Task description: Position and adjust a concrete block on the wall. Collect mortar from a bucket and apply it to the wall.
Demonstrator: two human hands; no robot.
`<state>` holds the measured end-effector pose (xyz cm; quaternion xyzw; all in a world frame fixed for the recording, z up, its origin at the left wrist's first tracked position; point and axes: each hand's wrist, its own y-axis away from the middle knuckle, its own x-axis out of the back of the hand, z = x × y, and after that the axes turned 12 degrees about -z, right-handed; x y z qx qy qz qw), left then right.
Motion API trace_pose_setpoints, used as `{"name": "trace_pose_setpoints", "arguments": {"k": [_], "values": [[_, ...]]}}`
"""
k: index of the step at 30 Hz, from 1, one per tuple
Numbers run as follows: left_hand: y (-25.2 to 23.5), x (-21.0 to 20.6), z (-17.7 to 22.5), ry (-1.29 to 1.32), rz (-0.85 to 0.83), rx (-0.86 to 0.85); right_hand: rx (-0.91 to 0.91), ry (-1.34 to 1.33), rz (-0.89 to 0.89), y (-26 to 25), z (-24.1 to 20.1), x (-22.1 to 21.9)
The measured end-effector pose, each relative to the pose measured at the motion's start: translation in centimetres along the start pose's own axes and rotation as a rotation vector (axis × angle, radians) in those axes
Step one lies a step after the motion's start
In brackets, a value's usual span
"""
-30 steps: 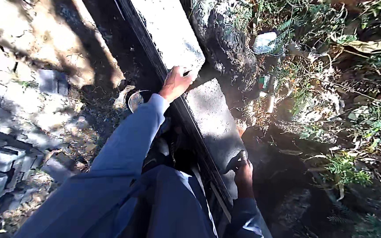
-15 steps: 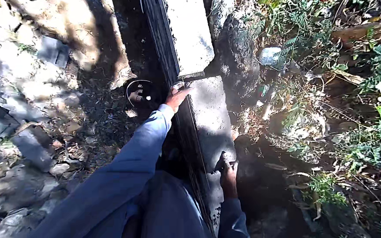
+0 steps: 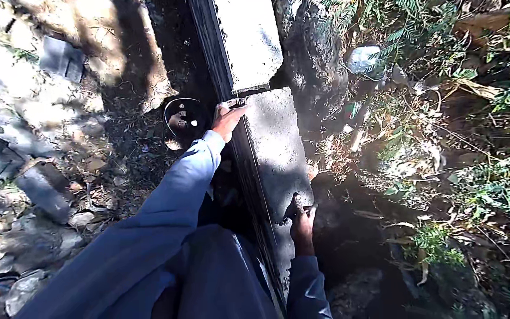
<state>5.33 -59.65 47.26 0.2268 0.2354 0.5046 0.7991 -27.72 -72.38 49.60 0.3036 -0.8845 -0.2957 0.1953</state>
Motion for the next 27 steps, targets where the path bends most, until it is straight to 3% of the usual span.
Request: {"name": "trace_pose_setpoints", "arguments": {"k": [12,20,24,27], "values": [[-1.0,0.6,-0.9,-0.026,-0.023,-0.034,0.066,0.073,-0.049,0.1,0.9,0.2],[-0.7,0.6,-0.6,-0.103,-0.061,-0.103,-0.024,0.146,-0.156,-0.4,-0.3,1.7],[-1.0,1.1,-0.7,-0.161,-0.095,-0.155,0.062,0.558,-0.100,-0.6,-0.7,2.0],[-1.5,1.3,-0.6,-0.175,-0.105,-0.157,0.205,0.808,0.087,-1.8,-0.7,0.0]]}}
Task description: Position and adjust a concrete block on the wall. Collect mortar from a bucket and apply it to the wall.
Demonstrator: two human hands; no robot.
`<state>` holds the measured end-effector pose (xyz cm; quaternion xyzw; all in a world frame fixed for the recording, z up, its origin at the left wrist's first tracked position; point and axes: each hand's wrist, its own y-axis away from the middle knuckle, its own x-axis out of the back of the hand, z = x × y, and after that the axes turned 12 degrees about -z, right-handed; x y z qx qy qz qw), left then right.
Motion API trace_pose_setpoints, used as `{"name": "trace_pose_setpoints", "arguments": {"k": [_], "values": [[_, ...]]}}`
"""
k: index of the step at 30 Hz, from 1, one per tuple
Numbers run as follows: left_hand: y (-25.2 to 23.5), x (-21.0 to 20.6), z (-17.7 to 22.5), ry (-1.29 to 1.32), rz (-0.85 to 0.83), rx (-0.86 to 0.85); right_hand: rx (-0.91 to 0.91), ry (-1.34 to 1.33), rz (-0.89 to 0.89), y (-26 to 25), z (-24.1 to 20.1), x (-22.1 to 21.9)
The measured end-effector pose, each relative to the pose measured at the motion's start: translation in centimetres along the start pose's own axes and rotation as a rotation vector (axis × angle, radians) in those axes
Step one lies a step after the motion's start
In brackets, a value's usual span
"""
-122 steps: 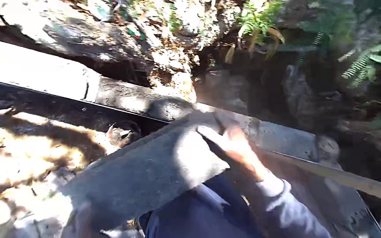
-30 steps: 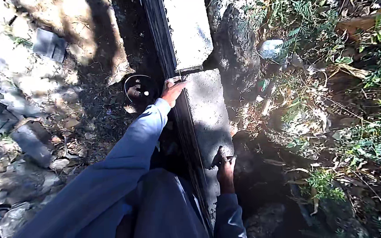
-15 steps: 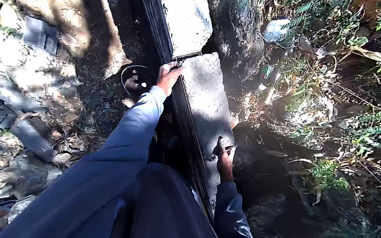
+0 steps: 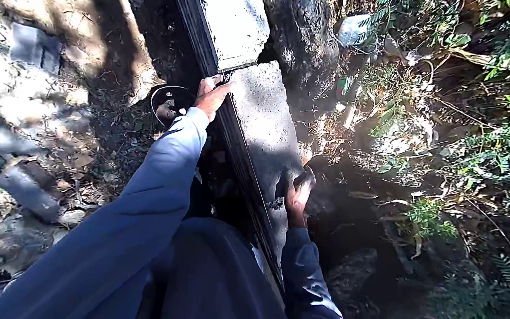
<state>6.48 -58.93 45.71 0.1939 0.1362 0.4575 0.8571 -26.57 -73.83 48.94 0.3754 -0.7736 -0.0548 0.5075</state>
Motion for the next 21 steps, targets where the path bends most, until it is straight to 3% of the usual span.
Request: {"name": "trace_pose_setpoints", "arguments": {"k": [3,13,21], "values": [[0.0,0.1,-0.2,0.018,0.006,0.021,-0.030,0.128,0.123,-0.2,-0.7,-1.6],[-0.2,0.1,0.2,0.073,0.051,0.041,-0.027,0.197,0.198,0.1,-1.5,-2.2],[0.2,-0.8,0.0,0.080,0.066,0.033,-0.088,0.274,0.133,0.1,-1.3,-1.3]]}}
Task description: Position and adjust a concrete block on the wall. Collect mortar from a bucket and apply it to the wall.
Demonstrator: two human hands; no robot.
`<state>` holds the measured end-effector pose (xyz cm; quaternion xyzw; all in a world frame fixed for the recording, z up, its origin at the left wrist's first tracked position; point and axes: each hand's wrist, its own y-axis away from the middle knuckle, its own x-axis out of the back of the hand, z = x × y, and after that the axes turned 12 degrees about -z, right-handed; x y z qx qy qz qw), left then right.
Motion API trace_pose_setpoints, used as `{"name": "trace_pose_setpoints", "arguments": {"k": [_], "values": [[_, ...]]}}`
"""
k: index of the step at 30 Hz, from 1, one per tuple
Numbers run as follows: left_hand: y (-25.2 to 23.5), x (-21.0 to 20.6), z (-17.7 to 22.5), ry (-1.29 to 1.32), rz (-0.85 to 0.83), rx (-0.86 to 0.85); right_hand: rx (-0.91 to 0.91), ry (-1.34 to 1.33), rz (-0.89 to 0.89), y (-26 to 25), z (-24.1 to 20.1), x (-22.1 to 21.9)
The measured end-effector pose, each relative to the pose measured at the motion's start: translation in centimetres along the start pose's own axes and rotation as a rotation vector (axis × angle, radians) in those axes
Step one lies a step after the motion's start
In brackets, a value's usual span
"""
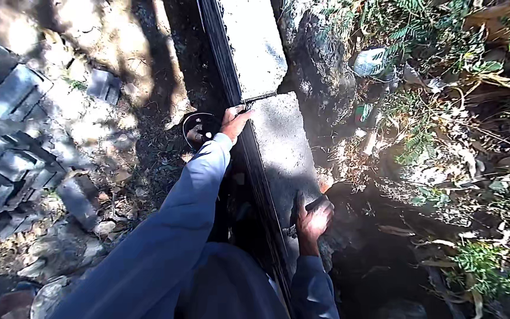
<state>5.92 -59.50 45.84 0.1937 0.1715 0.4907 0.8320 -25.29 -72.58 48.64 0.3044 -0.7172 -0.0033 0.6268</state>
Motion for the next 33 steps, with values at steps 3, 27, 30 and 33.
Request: {"name": "trace_pose_setpoints", "arguments": {"k": [3,27,30,33], "values": [[0.0,0.0,-0.2,-0.007,0.002,0.014,0.203,-0.099,0.081,-0.9,-2.0,2.2],[-0.3,0.4,1.3,-0.019,-0.043,0.143,-0.259,-1.066,-0.329,3.3,0.8,-0.1],[0.7,-0.1,1.3,-0.015,-0.004,0.178,-0.287,-1.031,-0.356,3.8,0.9,0.7],[-0.7,0.2,2.3,-0.004,0.020,0.170,-0.303,-0.982,-0.352,2.6,-0.5,0.6]]}}
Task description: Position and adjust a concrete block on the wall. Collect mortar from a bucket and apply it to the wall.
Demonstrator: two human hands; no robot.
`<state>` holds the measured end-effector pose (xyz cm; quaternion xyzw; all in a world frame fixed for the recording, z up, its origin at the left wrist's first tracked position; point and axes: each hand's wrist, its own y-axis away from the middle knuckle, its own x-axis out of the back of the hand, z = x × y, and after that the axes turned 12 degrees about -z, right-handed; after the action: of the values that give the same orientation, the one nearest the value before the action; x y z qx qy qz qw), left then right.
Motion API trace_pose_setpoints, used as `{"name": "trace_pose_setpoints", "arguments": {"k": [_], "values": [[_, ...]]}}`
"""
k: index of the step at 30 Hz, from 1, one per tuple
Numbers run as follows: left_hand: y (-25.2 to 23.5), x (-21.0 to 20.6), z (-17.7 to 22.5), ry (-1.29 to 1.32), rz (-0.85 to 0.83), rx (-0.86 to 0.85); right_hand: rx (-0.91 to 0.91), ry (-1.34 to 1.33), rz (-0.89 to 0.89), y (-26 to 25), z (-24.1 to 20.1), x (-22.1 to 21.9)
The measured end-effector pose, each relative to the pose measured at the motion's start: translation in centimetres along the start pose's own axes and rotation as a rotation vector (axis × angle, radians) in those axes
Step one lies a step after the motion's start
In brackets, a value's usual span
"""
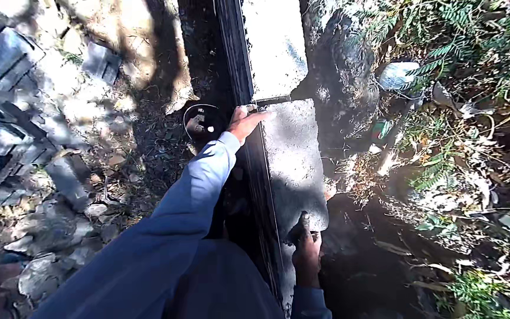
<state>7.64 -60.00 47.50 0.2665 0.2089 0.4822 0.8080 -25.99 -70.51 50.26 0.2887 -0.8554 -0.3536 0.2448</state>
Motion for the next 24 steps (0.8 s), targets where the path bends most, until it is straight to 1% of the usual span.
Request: {"name": "trace_pose_setpoints", "arguments": {"k": [1,3,6,7,8,9,10,11,13,14,15,16,17,18,20,21,22,23,24], "values": [[0.0,0.0,-0.4,0.001,0.007,0.007,-0.002,0.028,0.006,0.4,0.4,0.4],[1.5,-0.3,-2.3,0.009,0.019,0.049,-0.038,0.071,0.001,2.0,1.2,1.4],[-0.3,0.0,-0.4,0.049,0.048,0.006,-0.034,0.077,-0.004,-0.1,-0.3,0.3],[-0.2,0.1,-0.5,0.057,0.041,0.029,-0.058,0.089,0.001,0.6,0.2,0.7],[1.2,-0.2,-1.9,0.066,0.040,0.083,-0.107,0.108,0.006,2.4,1.0,1.7],[2.1,-0.2,-2.7,0.063,0.045,0.104,-0.083,0.094,-0.012,2.0,0.9,1.5],[0.4,0.2,-1.0,0.054,0.056,0.040,-0.028,0.069,-0.040,-0.3,-0.1,0.3],[-1.0,0.3,0.3,0.047,0.053,-0.009,-0.030,0.063,-0.054,-1.1,-0.6,0.2],[1.0,-0.2,-1.9,0.034,0.028,0.080,-0.166,0.115,-0.036,1.9,0.3,2.0],[1.1,-0.1,-2.0,0.024,0.029,0.082,-0.166,0.107,-0.055,1.5,-0.2,1.5],[0.0,0.3,-0.7,0.023,0.037,0.051,-0.141,0.090,-0.070,0.4,-1.0,0.6],[-0.5,0.5,-0.2,0.028,0.037,0.048,-0.138,0.099,-0.082,0.3,-1.1,0.6],[-0.2,0.5,-0.6,0.029,0.029,0.070,-0.155,0.171,-0.097,0.8,-0.8,1.1],[0.0,0.4,-1.0,0.024,0.027,0.077,-0.175,0.330,-0.130,0.8,-0.9,1.9],[0.6,0.0,-1.1,0.020,0.013,0.058,-0.266,0.881,-0.242,0.7,-1.9,5.1],[0.8,-0.2,-1.0,0.019,0.009,0.023,-0.261,1.081,-0.263,0.7,-3.5,5.9],[0.8,-0.1,-0.8,0.021,0.002,-0.031,-0.147,1.140,-0.248,0.8,-5.5,6.1],[1.2,0.0,-1.1,0.037,-0.013,-0.059,0.088,1.047,-0.227,1.0,-7.4,5.7],[1.7,0.2,-1.5,0.054,-0.026,-0.058,0.372,0.796,-0.229,0.4,-8.9,4.4]]}}
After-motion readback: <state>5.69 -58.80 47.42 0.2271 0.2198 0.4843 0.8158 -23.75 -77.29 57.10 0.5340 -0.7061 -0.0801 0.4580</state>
